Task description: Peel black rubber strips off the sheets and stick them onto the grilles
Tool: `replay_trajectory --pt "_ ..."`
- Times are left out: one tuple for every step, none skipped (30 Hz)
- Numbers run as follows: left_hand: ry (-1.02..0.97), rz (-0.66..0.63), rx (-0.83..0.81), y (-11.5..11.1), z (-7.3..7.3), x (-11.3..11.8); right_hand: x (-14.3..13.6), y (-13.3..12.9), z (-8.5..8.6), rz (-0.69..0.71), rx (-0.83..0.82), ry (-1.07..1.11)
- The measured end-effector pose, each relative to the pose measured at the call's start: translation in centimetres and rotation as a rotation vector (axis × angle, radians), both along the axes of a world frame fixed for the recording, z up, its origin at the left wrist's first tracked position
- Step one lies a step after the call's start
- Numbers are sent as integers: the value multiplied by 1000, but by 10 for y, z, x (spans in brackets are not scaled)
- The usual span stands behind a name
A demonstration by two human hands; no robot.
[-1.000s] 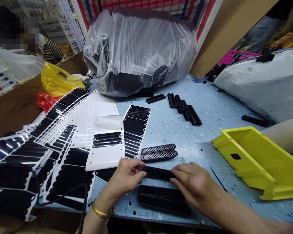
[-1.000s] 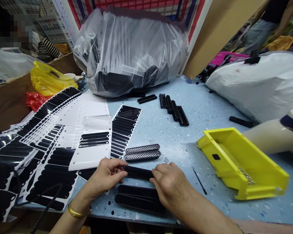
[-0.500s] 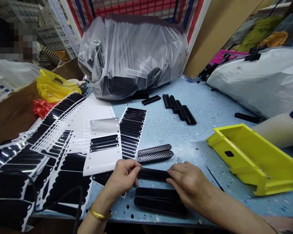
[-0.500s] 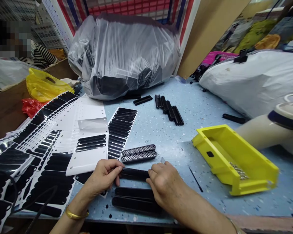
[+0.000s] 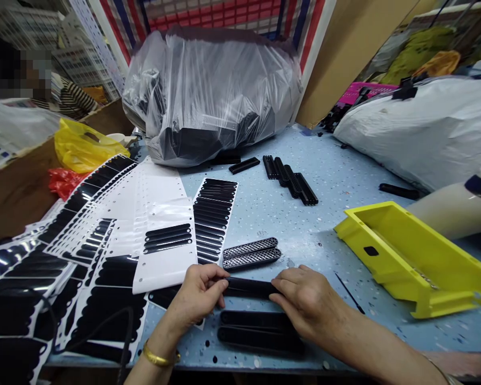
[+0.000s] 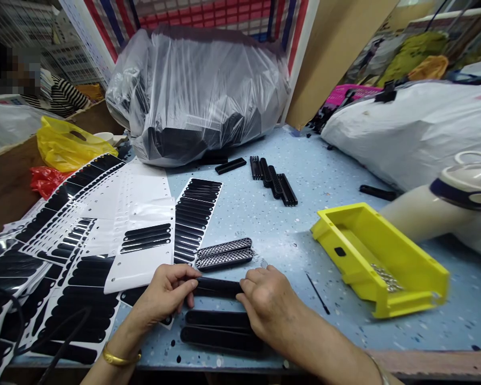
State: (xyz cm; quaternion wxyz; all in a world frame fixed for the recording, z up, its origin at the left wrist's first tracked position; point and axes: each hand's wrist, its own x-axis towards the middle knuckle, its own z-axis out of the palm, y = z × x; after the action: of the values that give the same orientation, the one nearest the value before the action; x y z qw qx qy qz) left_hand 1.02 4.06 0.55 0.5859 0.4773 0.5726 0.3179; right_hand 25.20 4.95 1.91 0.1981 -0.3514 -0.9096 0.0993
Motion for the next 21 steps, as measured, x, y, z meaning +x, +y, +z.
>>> replay_trajectory --pt "-20 14 -20 0 0 0 0 0 1 -3 -1 24" --pt "-39 27 -38 1 0 0 1 0 1 -6 2 49" --pt "-55 38 -52 1 -1 0 1 0 2 -8 9 72" --pt "-68 48 -63 1 -1 0 2 0 3 -9 22 94" --pt "-77 58 -70 1 0 0 2 0 4 -11 35 111" --pt "-82 68 -75 2 0 1 2 0 5 -16 47 124" --pt "-84 76 -78 2 0 1 2 -1 6 -20 58 133" --pt "-85 85 -79 2 0 1 2 0 7 -23 66 140" --pt "-87 92 -79 2 0 2 2 0 7 -24 73 142" --pt "-90 98 -78 2 0 2 2 0 7 -24 80 141" --pt "-94 103 -77 2 0 3 3 0 7 -24 84 137" --pt "-99 106 -77 2 0 3 3 1 6 -24 85 131" --pt "-102 109 -78 2 0 3 4 1 5 -25 80 122" --pt "-104 111 -80 2 0 3 4 1 4 -28 70 113" --pt "-106 111 -83 2 0 3 5 1 2 -34 55 103" --pt "-105 110 -87 2 0 3 6 1 1 -38 35 94" --pt "-104 108 -89 2 0 3 6 1 -1 -41 11 86" --pt "-101 106 -89 1 -1 3 7 1 -2 -44 -14 79" --pt "-97 102 -87 1 -1 3 7 1 -3 -44 -36 75" --pt "-88 98 -81 1 -1 3 7 1 -4 -44 -52 73" --pt "-75 95 -72 1 -1 3 7 1 -5 -44 -59 74"
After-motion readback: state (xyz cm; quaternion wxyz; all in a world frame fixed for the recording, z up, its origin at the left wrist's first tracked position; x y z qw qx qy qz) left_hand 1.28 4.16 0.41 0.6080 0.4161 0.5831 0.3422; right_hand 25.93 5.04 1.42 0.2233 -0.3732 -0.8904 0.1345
